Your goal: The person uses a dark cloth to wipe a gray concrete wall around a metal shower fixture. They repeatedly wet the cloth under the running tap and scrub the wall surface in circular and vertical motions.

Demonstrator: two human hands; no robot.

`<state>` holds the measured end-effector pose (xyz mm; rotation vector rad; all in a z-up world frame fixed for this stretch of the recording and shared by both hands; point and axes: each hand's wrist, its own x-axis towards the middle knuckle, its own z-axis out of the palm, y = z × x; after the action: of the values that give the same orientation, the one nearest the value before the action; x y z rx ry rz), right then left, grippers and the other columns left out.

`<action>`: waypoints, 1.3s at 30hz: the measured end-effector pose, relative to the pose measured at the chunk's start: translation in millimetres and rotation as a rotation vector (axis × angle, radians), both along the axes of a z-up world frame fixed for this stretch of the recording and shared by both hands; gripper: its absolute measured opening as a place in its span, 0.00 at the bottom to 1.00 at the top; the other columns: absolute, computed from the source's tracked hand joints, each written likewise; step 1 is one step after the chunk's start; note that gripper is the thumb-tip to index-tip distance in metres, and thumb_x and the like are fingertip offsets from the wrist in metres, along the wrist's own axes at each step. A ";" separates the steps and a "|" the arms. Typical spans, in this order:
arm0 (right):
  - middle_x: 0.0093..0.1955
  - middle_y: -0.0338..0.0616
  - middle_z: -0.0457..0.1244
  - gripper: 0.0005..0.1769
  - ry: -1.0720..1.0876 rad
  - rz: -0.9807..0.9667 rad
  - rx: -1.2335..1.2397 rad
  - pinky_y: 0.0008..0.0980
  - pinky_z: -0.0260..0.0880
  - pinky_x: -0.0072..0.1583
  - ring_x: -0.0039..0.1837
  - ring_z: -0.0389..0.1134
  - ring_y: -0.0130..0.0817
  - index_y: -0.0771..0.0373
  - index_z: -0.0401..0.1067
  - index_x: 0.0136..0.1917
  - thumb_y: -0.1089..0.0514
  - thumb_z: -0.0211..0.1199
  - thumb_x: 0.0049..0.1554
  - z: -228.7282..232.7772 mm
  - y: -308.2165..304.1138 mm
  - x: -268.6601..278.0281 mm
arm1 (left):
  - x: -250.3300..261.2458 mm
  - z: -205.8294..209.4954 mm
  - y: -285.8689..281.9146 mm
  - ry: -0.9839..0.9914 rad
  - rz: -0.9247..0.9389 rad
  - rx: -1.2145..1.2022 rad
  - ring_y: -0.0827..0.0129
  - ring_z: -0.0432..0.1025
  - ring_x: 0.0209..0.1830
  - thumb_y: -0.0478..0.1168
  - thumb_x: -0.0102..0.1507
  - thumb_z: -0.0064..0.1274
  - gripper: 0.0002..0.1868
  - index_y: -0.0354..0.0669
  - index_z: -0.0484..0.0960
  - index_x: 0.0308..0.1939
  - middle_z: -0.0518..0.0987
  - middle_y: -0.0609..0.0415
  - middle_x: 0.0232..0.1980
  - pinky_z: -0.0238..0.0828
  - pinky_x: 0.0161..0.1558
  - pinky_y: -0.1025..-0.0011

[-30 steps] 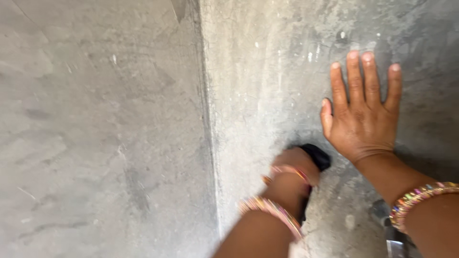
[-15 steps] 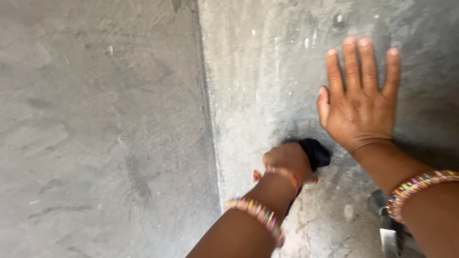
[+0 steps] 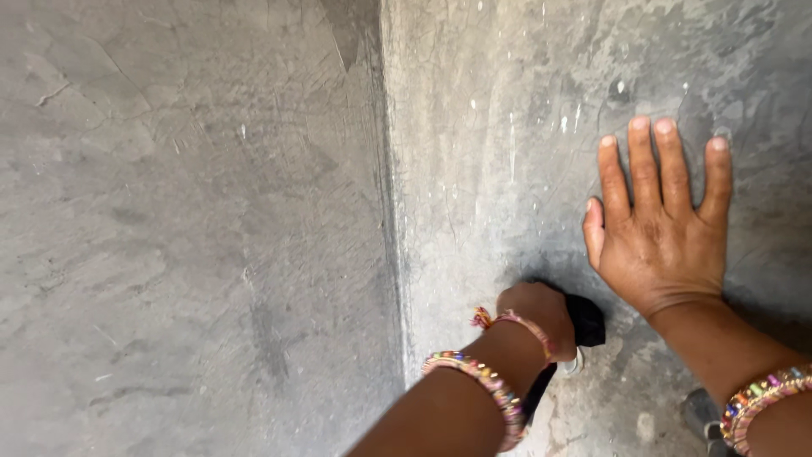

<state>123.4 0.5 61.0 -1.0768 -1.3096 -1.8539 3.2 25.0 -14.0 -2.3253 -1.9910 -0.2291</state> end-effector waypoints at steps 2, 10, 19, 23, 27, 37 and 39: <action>0.80 0.42 0.55 0.32 0.004 -0.008 -0.004 0.54 0.31 0.81 0.83 0.47 0.38 0.47 0.70 0.75 0.37 0.54 0.61 -1.6 3.7 1.7 | 3.4 -6.6 -0.2 0.033 -0.039 0.032 0.64 0.80 0.50 0.52 0.52 0.67 0.21 0.50 0.91 0.46 0.87 0.53 0.49 0.78 0.49 0.65; 0.83 0.49 0.50 0.33 0.051 0.320 -0.180 0.63 0.27 0.80 0.84 0.43 0.44 0.53 0.63 0.78 0.39 0.48 0.65 -3.4 8.7 4.2 | 4.0 -45.0 -31.5 -0.344 0.164 0.386 0.54 0.81 0.46 0.51 0.60 0.63 0.17 0.42 0.89 0.44 0.86 0.44 0.45 0.79 0.41 0.62; 0.82 0.56 0.47 0.31 0.085 0.664 -0.337 0.71 0.25 0.78 0.84 0.40 0.50 0.59 0.60 0.77 0.42 0.44 0.67 -1.2 2.1 3.3 | -20.9 -32.7 -60.1 -1.972 0.219 0.135 0.64 0.80 0.43 0.62 0.55 0.63 0.31 0.38 0.86 0.48 0.87 0.49 0.45 0.77 0.48 0.65; 0.83 0.44 0.52 0.31 -0.025 -0.035 0.013 0.56 0.23 0.84 0.86 0.40 0.40 0.48 0.68 0.78 0.36 0.52 0.68 -3.9 6.0 7.5 | -22.7 -7.6 -75.1 -1.262 0.278 0.622 0.49 0.79 0.50 0.55 0.56 0.59 0.26 0.40 0.87 0.49 0.86 0.39 0.46 0.73 0.51 0.59; 0.81 0.61 0.47 0.31 0.110 0.830 -0.448 0.76 0.26 0.77 0.83 0.39 0.54 0.65 0.59 0.76 0.46 0.45 0.67 -3.1 3.9 5.2 | -43.4 13.3 -58.9 -1.059 0.360 0.535 0.41 0.77 0.51 0.48 0.54 0.61 0.36 0.31 0.70 0.60 0.82 0.32 0.49 0.71 0.54 0.54; 0.81 0.45 0.52 0.31 -0.031 -0.016 0.013 0.56 0.22 0.85 0.84 0.41 0.40 0.50 0.68 0.79 0.37 0.54 0.67 -2.6 4.0 5.9 | -32.3 -72.1 -8.3 -2.027 0.152 -0.601 0.58 0.78 0.52 0.75 0.58 0.47 0.41 0.48 0.80 0.59 0.85 0.50 0.52 0.74 0.48 0.59; 0.81 0.51 0.49 0.30 -0.027 0.176 -0.100 0.60 0.20 0.84 0.84 0.38 0.45 0.56 0.64 0.78 0.41 0.51 0.69 -4.3 4.3 6.6 | -40.1 -79.9 -8.0 -1.971 0.031 -0.688 0.59 0.77 0.52 0.81 0.55 0.45 0.45 0.51 0.79 0.59 0.83 0.51 0.51 0.75 0.47 0.57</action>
<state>130.0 4.7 56.7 -0.9562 -1.4776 -1.6940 -36.9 17.0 -93.9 -2.2277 -2.6742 -3.2544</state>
